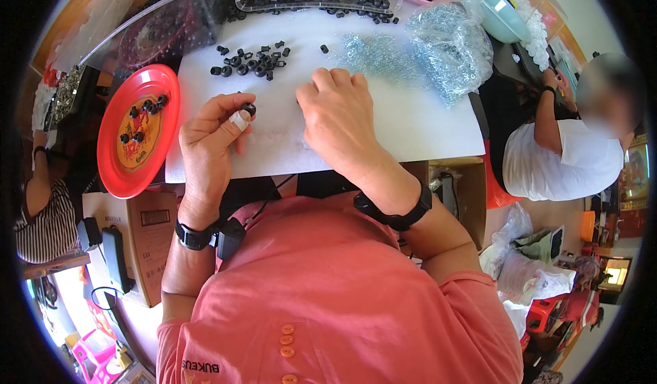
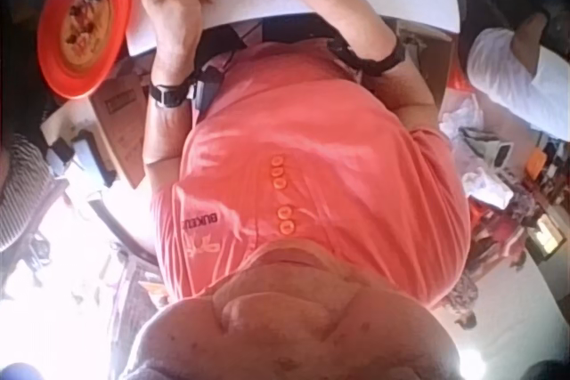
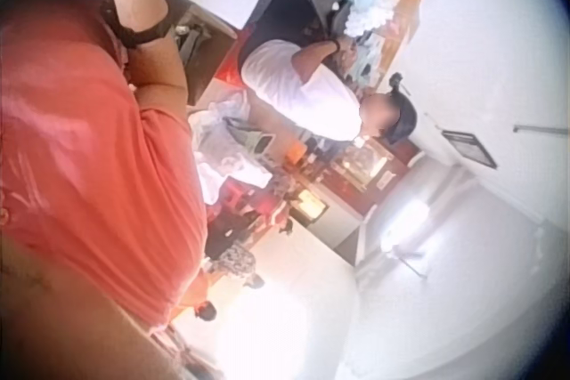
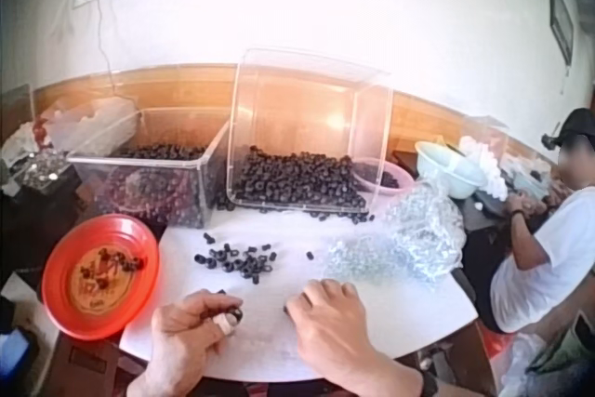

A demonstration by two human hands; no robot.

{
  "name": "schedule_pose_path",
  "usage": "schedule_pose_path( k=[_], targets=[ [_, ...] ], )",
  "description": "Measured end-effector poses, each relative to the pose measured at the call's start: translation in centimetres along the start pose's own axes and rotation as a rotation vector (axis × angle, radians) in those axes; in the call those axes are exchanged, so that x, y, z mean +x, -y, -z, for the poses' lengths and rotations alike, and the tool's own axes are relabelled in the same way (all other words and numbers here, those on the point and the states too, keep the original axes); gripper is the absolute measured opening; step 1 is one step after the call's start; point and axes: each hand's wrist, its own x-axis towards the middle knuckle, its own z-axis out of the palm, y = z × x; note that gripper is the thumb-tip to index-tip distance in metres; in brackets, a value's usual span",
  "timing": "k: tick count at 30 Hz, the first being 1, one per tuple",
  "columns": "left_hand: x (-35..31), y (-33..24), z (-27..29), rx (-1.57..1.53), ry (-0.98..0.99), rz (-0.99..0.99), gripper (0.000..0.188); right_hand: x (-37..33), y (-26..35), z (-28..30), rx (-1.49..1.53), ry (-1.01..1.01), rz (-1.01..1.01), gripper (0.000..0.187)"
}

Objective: Manually inserting white components into black plastic shoe eyelets.

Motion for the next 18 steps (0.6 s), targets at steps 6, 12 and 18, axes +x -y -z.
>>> schedule_pose_path(
  k=[6, 12, 18],
  targets=[
    [0.0, 0.1, 0.2, 0.008, 0.015, -0.002, 0.019, 0.9, -0.2, 0.0, 0.022, 0.014, 0.118, 0.011],
    [0.0, 0.0, 0.6, -0.019, 0.035, 0.036, 0.020, 1.5, -0.3, 0.6, 0.053, 0.136, 0.222, 0.010],
    [-0.2, -0.1, 0.7, -0.107, 0.059, -0.001, 0.023, 2.0, -1.0, 1.0, 0.079, 0.193, 0.195, 0.007]
  ],
)
